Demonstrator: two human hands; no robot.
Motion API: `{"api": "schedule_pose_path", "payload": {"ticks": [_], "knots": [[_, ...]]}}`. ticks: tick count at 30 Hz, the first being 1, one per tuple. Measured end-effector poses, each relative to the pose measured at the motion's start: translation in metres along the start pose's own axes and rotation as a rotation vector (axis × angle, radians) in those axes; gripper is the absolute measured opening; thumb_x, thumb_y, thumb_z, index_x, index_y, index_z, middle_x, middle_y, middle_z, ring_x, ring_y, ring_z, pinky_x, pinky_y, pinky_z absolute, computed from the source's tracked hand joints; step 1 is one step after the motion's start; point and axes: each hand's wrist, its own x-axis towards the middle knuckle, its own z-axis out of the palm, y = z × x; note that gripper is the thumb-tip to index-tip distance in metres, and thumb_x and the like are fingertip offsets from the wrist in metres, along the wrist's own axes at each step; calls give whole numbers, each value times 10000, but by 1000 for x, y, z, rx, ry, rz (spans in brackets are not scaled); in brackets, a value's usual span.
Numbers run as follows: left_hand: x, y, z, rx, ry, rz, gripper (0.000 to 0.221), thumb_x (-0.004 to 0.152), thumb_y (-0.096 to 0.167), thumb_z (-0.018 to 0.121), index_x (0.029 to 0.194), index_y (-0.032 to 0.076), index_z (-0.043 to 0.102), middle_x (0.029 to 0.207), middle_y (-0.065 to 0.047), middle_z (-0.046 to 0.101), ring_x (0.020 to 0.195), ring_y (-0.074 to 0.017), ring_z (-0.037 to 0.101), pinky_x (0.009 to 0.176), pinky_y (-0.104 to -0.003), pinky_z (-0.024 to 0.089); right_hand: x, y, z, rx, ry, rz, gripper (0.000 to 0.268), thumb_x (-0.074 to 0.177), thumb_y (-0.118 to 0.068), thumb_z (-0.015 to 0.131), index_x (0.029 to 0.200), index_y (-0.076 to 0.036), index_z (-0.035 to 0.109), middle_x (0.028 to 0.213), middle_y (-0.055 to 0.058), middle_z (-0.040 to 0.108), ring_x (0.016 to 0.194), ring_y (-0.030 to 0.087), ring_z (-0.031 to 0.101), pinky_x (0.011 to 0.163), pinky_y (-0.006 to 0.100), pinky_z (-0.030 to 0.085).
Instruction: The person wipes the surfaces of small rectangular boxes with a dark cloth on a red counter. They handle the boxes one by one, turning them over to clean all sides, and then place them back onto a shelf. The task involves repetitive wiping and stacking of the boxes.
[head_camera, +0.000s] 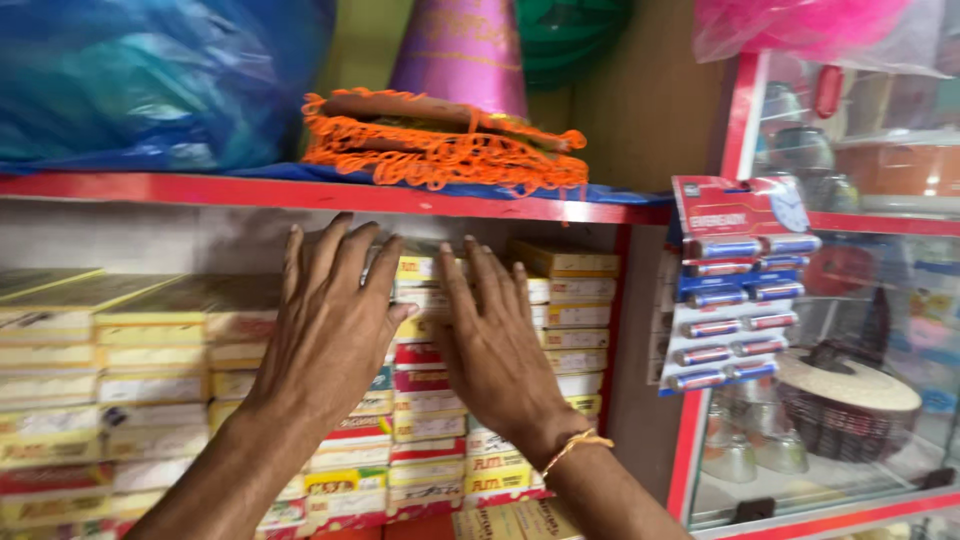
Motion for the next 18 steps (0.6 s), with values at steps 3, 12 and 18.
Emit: {"api": "schedule_pose_path", "payload": {"ticks": [3, 12, 18], "knots": [[10, 14, 7, -54, 48, 73, 502, 840, 184, 696, 1297, -9, 618, 1336, -175, 574, 1315, -338, 493, 1175, -546, 299, -6, 2, -4, 29, 126, 15, 640, 992, -154, 526, 1545, 58, 287, 1589, 308, 328, 1508, 464, 282, 1253, 577, 178], [41, 33, 35, -201, -110, -13, 640, 682, 281, 853, 1222, -11, 672, 1161, -158, 697, 1117, -293, 604, 1066, -516, 375, -22, 41, -13, 42, 309, 236, 648, 972, -83, 523, 1529, 108, 251, 1564, 343, 314, 1488, 505, 250, 1234, 554, 219], [40, 26, 40, -211, -37, -51, 747, 607, 344, 859, 1229, -30, 679, 1194, -171, 702, 1153, -285, 606, 1038, -507, 400, -25, 38, -15, -8, 287, 234, 627, 944, -62, 541, 1508, 89, 312, 1548, 332, 333, 1486, 507, 247, 1243, 561, 211]]}}
